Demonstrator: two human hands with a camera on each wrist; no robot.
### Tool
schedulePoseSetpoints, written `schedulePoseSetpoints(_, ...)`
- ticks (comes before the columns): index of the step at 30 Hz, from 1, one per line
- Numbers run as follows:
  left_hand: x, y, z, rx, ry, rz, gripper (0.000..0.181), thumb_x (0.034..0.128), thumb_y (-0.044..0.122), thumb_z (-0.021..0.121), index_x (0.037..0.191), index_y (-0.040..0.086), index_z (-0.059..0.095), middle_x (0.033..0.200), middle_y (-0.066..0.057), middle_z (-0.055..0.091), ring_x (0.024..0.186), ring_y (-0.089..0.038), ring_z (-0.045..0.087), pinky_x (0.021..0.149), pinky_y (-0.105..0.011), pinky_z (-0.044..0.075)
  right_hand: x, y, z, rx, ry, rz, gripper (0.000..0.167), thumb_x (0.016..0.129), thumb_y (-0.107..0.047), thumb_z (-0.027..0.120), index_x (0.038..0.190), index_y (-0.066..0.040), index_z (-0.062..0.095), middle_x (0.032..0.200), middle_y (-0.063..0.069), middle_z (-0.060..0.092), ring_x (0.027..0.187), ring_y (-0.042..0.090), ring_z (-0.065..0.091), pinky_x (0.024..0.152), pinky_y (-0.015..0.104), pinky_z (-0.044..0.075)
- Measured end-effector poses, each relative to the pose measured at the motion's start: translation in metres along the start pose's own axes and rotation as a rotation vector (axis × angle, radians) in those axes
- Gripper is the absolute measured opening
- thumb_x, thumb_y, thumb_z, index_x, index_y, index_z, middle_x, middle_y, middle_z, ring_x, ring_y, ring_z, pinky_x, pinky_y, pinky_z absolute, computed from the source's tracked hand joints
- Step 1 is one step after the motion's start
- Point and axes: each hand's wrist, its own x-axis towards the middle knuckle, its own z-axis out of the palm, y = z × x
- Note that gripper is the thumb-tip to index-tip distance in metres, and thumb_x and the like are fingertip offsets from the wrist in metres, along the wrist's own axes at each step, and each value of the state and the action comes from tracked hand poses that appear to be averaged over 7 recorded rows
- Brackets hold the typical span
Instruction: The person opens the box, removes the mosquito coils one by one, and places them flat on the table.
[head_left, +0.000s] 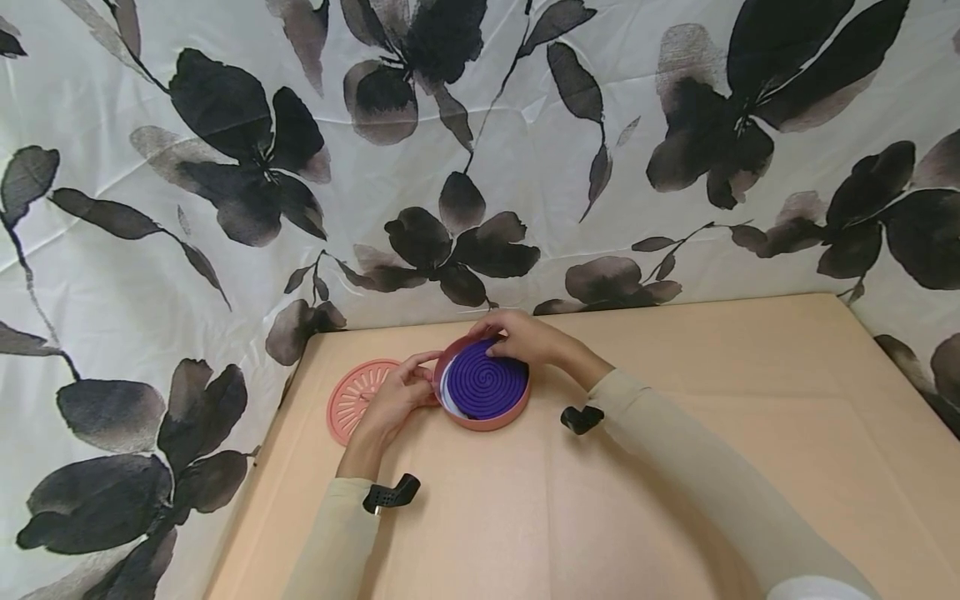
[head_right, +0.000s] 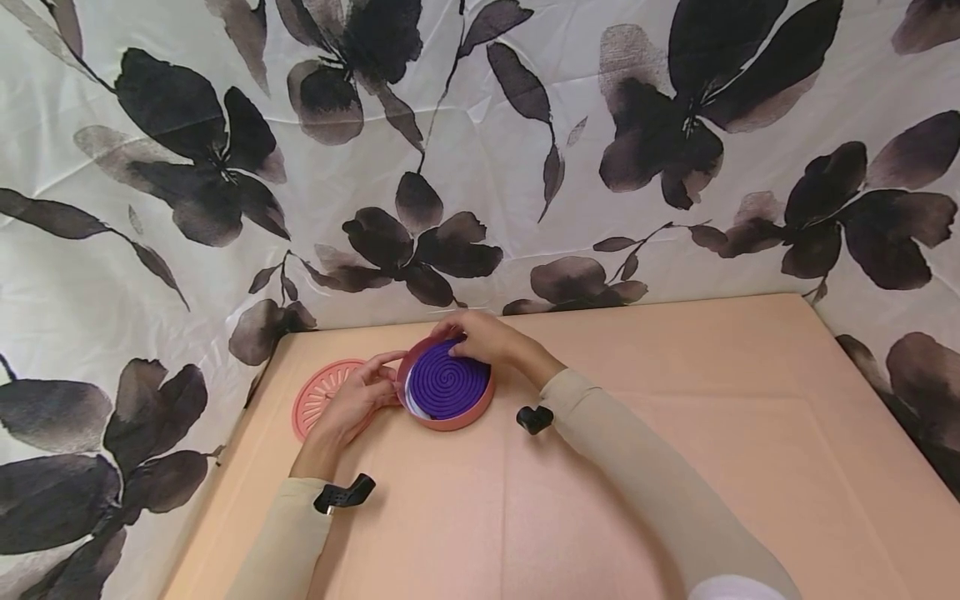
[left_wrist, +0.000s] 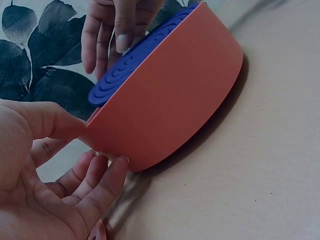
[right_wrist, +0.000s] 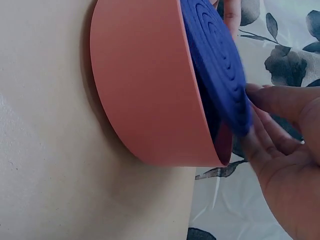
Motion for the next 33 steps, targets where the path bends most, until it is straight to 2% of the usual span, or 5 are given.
schedulePoseSetpoints(7,0.0,0.0,0.0,-0.001,0.002,-0.002,0.056,0.0922,-0.007,0.057,0.145,0.012,0.054,0.106,-0.012,0.052,0.088,-0.019,0.067,0.083,-0.037,0.06,-0.007,0.003,-0.005,0.117,0.001,0.076,0.036,0.091,-0.004,0.073,0.127,-0.007,0.069,0.128,0.009,0.067,0.117,0.027,0.063,0.101,0.038,0.053)
schedulePoseSetpoints(14,0.001,0.0,0.0,-0.008,0.004,-0.011,0.057,0.0915,-0.009,0.056,0.145,0.012,0.053,0.105,-0.011,0.051,0.087,-0.02,0.066,0.081,-0.034,0.06,-0.019,0.005,-0.009,0.181,-0.025,0.037,0.036,0.091,-0.002,0.073,0.126,-0.006,0.069,0.133,0.01,0.064,0.119,0.026,0.062,0.101,0.038,0.052)
schedulePoseSetpoints(22,0.003,0.002,0.002,-0.013,0.0,-0.001,0.056,0.0926,-0.008,0.056,0.145,0.012,0.053,0.106,-0.012,0.051,0.088,-0.02,0.066,0.081,-0.034,0.06,-0.031,0.008,-0.013,0.164,-0.069,0.06,0.034,0.091,-0.003,0.073,0.123,-0.014,0.072,0.137,0.006,0.061,0.115,0.021,0.057,0.1,0.034,0.05)
schedulePoseSetpoints(29,0.008,0.002,0.004,-0.012,0.013,-0.002,0.057,0.0926,-0.009,0.055,0.145,0.012,0.053,0.104,-0.011,0.051,0.086,-0.019,0.067,0.081,-0.035,0.061,-0.037,0.012,-0.017,0.227,-0.083,0.06,0.039,0.088,0.001,0.074,0.124,-0.013,0.071,0.134,0.006,0.062,0.103,0.021,0.059,0.089,0.028,0.054)
schedulePoseSetpoints(33,0.01,0.002,0.006,-0.011,0.022,-0.002,0.057,0.0928,-0.009,0.055,0.145,0.012,0.053,0.105,-0.011,0.05,0.087,-0.019,0.067,0.081,-0.035,0.06,-0.039,0.017,-0.017,0.26,-0.089,0.082,0.041,0.088,0.0,0.074,0.126,-0.015,0.07,0.141,0.005,0.057,0.104,0.021,0.06,0.088,0.027,0.054)
